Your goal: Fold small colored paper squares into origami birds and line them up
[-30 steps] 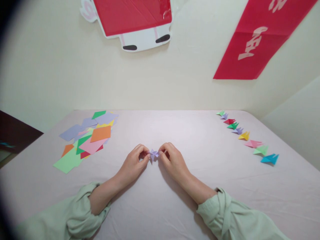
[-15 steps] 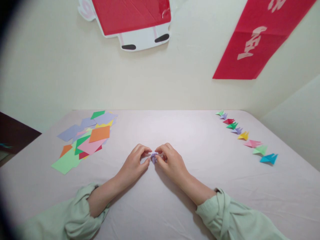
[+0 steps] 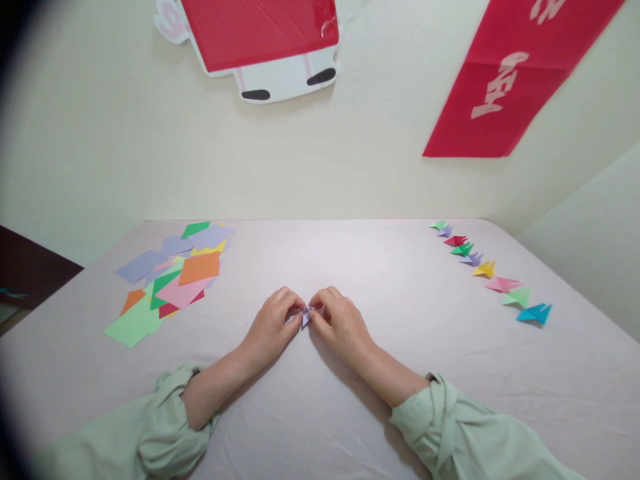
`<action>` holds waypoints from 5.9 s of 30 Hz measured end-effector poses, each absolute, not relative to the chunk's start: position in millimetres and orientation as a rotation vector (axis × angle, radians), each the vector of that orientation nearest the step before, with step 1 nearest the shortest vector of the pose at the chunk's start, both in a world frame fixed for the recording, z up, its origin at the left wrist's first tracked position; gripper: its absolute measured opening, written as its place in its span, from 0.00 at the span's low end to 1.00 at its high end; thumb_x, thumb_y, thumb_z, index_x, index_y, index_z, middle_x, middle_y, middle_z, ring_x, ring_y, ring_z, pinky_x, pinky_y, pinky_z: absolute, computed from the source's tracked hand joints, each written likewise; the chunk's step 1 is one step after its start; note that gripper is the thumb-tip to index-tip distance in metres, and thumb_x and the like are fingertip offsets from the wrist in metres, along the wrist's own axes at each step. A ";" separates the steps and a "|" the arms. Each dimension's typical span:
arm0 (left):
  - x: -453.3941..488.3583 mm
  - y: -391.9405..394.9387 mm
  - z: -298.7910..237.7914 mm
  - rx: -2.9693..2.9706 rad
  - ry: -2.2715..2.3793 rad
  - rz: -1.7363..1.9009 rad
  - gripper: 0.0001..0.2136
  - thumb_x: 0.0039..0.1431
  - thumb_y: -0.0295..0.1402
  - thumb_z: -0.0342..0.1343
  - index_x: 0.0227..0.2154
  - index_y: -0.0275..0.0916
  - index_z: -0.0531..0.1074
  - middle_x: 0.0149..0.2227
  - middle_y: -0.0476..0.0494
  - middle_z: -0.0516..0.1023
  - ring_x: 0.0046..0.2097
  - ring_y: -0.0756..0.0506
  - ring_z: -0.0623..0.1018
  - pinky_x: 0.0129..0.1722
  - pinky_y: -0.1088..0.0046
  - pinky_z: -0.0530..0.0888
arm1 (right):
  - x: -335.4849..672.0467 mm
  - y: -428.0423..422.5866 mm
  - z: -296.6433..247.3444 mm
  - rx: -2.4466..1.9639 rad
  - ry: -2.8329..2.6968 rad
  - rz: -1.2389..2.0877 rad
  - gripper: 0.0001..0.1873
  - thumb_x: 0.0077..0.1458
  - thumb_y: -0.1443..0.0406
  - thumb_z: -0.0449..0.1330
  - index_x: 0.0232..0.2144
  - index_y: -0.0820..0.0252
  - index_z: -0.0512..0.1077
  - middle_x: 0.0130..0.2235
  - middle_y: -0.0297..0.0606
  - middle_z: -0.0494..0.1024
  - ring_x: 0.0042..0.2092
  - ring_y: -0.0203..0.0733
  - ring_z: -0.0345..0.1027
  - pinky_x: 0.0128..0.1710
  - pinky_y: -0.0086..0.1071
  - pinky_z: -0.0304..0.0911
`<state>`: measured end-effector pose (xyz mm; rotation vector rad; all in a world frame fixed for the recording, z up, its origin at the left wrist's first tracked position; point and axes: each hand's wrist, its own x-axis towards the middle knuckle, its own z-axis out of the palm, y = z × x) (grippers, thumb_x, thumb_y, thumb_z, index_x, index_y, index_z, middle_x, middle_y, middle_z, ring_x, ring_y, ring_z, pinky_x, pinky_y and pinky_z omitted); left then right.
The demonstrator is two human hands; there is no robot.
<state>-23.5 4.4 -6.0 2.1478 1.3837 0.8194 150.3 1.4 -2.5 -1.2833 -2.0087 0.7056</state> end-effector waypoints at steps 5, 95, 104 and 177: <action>-23.5 2.8 -5.8 2.166 1.394 0.820 0.04 0.57 0.25 0.53 0.32 0.41 0.68 0.35 0.47 0.71 0.40 0.44 0.71 0.41 0.66 0.67 | 148.5 -0.4 0.2 -1.335 -2.129 0.569 0.04 0.57 0.71 0.59 0.34 0.57 0.69 0.35 0.34 0.71 0.35 0.39 0.63 0.37 0.33 0.55; -27.4 -5.3 5.0 2.046 1.287 0.802 0.06 0.58 0.27 0.53 0.36 0.43 0.71 0.37 0.48 0.77 0.42 0.44 0.74 0.45 0.65 0.67 | 154.4 -3.2 2.2 -1.260 -2.080 0.787 0.09 0.56 0.74 0.54 0.37 0.57 0.69 0.35 0.34 0.76 0.37 0.39 0.68 0.39 0.33 0.60; -28.8 -2.4 2.4 2.010 1.315 0.815 0.06 0.57 0.24 0.54 0.33 0.42 0.71 0.34 0.50 0.76 0.39 0.46 0.74 0.43 0.68 0.67 | 154.6 -4.7 2.2 -1.280 -2.053 0.770 0.10 0.54 0.75 0.54 0.36 0.57 0.68 0.35 0.34 0.75 0.37 0.40 0.67 0.40 0.33 0.59; -25.6 -3.4 -1.6 2.108 1.339 0.798 0.04 0.56 0.25 0.55 0.31 0.40 0.69 0.34 0.48 0.73 0.40 0.44 0.71 0.42 0.66 0.66 | 146.2 -4.4 -0.3 -1.313 -2.206 0.629 0.07 0.56 0.74 0.57 0.34 0.58 0.67 0.35 0.34 0.72 0.37 0.40 0.65 0.42 0.35 0.56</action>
